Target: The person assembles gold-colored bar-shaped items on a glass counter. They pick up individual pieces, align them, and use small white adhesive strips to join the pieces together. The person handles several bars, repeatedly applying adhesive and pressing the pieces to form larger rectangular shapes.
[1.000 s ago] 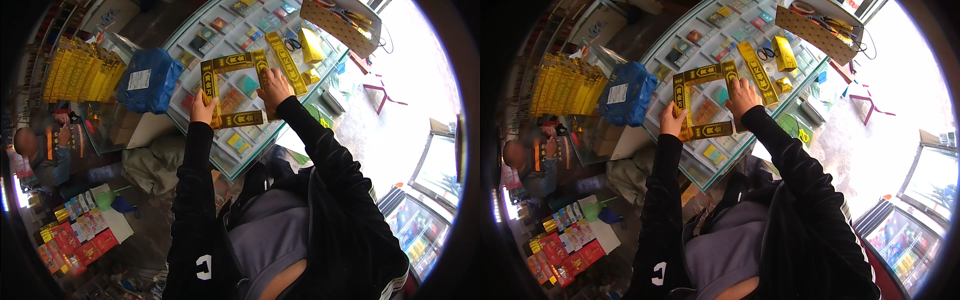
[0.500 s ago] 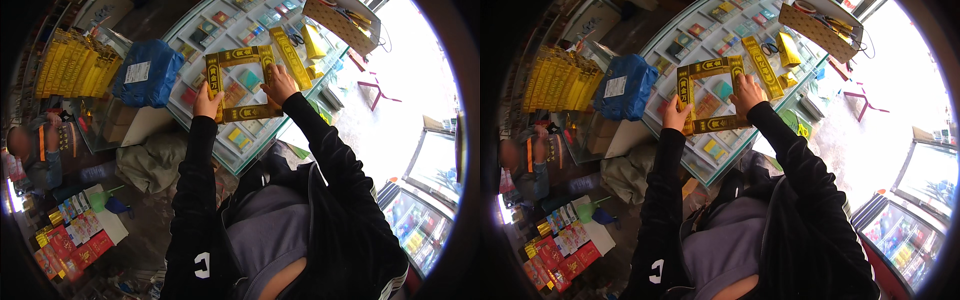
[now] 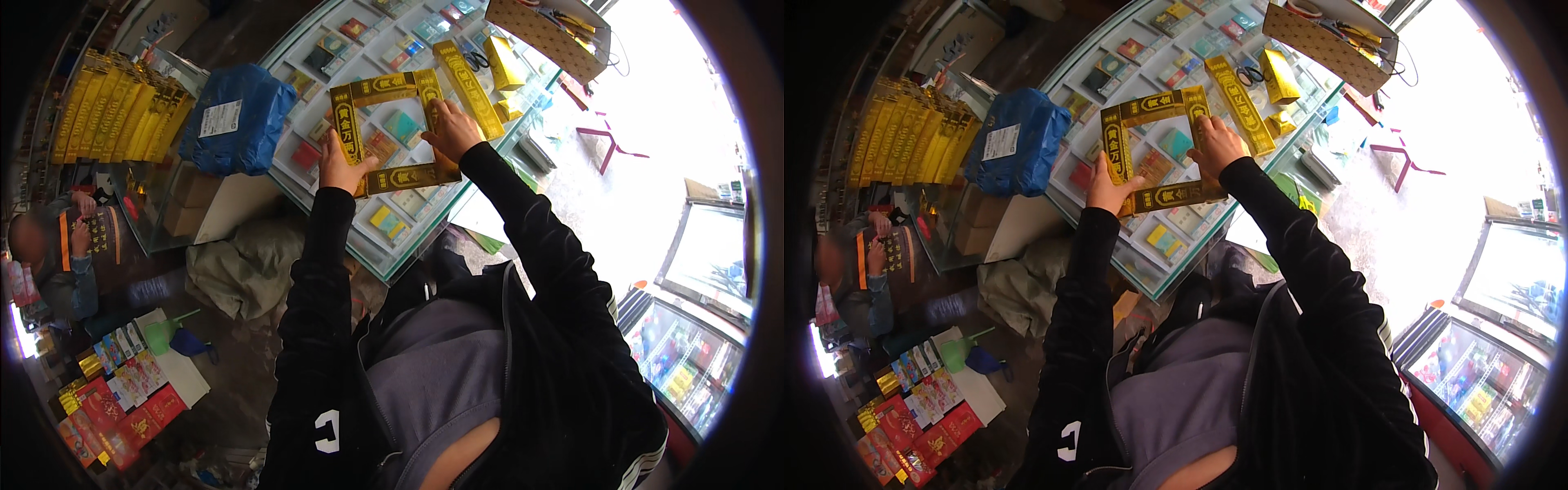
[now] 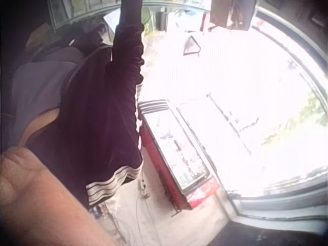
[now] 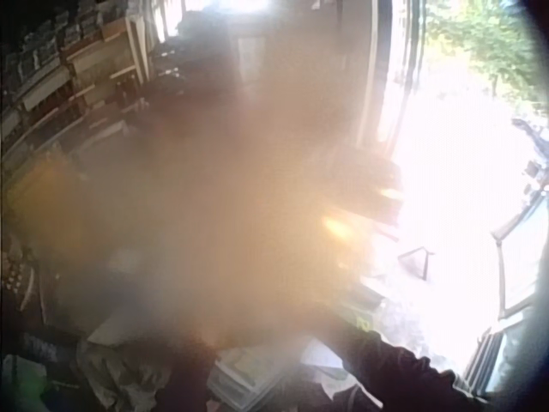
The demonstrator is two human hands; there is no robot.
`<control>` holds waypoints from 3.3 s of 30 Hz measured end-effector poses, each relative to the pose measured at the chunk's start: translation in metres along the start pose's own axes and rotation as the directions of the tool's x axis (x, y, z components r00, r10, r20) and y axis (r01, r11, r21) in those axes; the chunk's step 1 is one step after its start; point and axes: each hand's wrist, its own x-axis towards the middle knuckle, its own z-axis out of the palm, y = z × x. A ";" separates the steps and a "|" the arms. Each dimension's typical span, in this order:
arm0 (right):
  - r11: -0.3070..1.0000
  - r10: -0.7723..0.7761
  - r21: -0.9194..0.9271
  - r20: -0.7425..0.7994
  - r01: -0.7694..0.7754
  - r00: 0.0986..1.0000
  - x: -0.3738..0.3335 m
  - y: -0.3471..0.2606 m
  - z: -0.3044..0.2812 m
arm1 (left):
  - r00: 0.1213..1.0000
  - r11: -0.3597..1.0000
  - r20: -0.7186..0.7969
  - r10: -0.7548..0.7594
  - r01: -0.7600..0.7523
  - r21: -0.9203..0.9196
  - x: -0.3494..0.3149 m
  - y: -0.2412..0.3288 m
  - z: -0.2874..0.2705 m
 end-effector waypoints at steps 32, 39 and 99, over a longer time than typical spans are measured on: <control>0.989 -0.025 -0.149 -0.054 0.016 0.998 0.067 0.127 -0.070 | 0.861 0.860 0.363 0.357 -0.454 0.231 -0.049 0.038 0.015; 0.969 -0.145 -0.177 0.153 0.171 0.978 0.110 0.183 -0.025 | 0.882 0.879 0.346 0.320 -0.413 0.239 -0.038 0.044 0.024; -0.149 -0.213 0.774 0.582 -0.615 0.785 -0.160 -0.079 -0.136 | 0.676 0.676 -0.006 0.737 -0.737 -0.010 -0.142 0.204 -0.132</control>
